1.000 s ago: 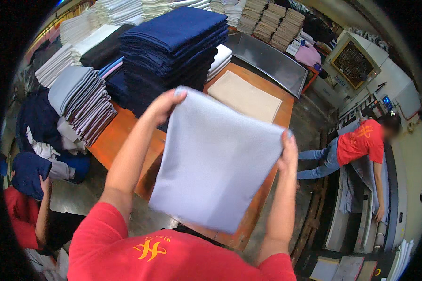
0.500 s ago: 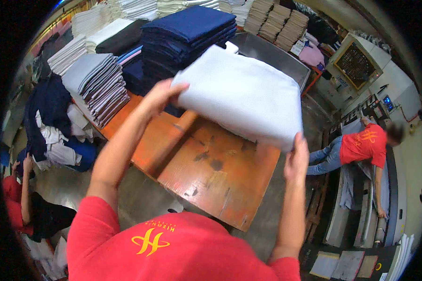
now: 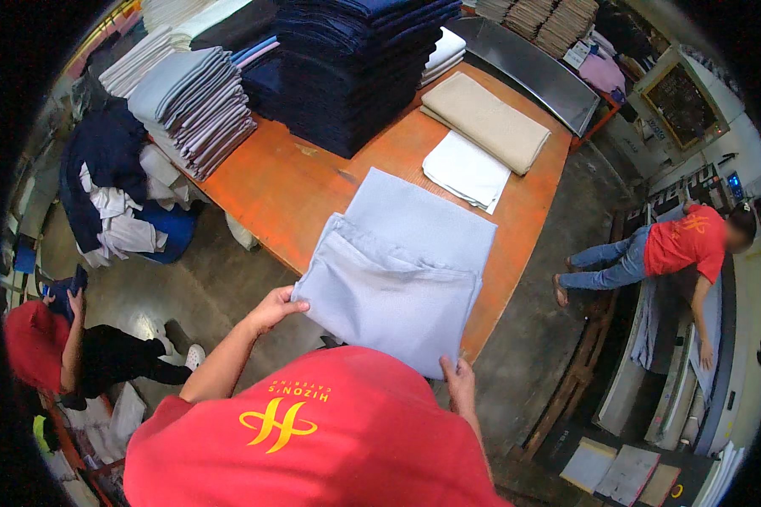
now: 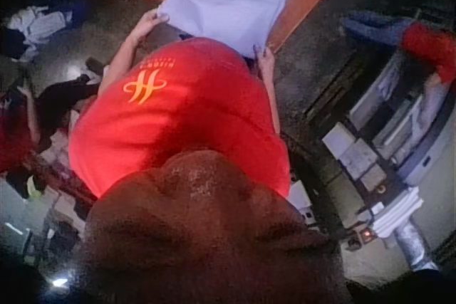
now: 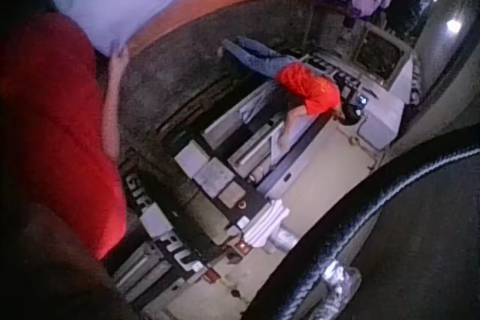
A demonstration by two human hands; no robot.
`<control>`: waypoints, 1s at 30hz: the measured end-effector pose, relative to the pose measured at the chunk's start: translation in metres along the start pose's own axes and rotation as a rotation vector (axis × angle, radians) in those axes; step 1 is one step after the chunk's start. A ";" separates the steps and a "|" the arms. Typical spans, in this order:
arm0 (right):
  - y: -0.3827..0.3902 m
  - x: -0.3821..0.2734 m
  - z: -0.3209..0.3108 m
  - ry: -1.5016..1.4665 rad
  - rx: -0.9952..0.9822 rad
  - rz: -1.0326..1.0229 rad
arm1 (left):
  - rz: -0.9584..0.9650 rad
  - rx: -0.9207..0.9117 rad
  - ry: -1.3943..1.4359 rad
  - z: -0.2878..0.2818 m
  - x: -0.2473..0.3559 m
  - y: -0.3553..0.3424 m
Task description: The person folds a light gray sheet on a wooden table, aligning edges and stacking it with other folded linens. They repeat this process for multiple sheets, handling each one individually.
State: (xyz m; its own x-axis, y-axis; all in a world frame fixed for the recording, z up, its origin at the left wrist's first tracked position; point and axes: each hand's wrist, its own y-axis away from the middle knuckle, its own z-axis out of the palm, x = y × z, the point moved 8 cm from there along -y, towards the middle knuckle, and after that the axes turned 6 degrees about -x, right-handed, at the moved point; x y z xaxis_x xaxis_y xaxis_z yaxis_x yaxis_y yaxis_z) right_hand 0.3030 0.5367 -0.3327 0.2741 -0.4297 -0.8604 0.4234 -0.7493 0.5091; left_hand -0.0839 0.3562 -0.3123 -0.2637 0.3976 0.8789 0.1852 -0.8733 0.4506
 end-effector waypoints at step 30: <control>-0.123 -0.110 -0.020 0.021 -0.023 -0.270 | 0.162 0.083 -0.056 -0.002 0.085 -0.125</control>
State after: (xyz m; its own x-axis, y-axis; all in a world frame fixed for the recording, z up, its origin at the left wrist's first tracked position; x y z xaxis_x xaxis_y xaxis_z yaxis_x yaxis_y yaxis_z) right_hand 0.2383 0.6865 -0.3003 0.1666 -0.2048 -0.9645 0.5029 -0.8237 0.2618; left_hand -0.1313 0.4982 -0.2938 -0.1714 0.2705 0.9473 0.2991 -0.9019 0.3117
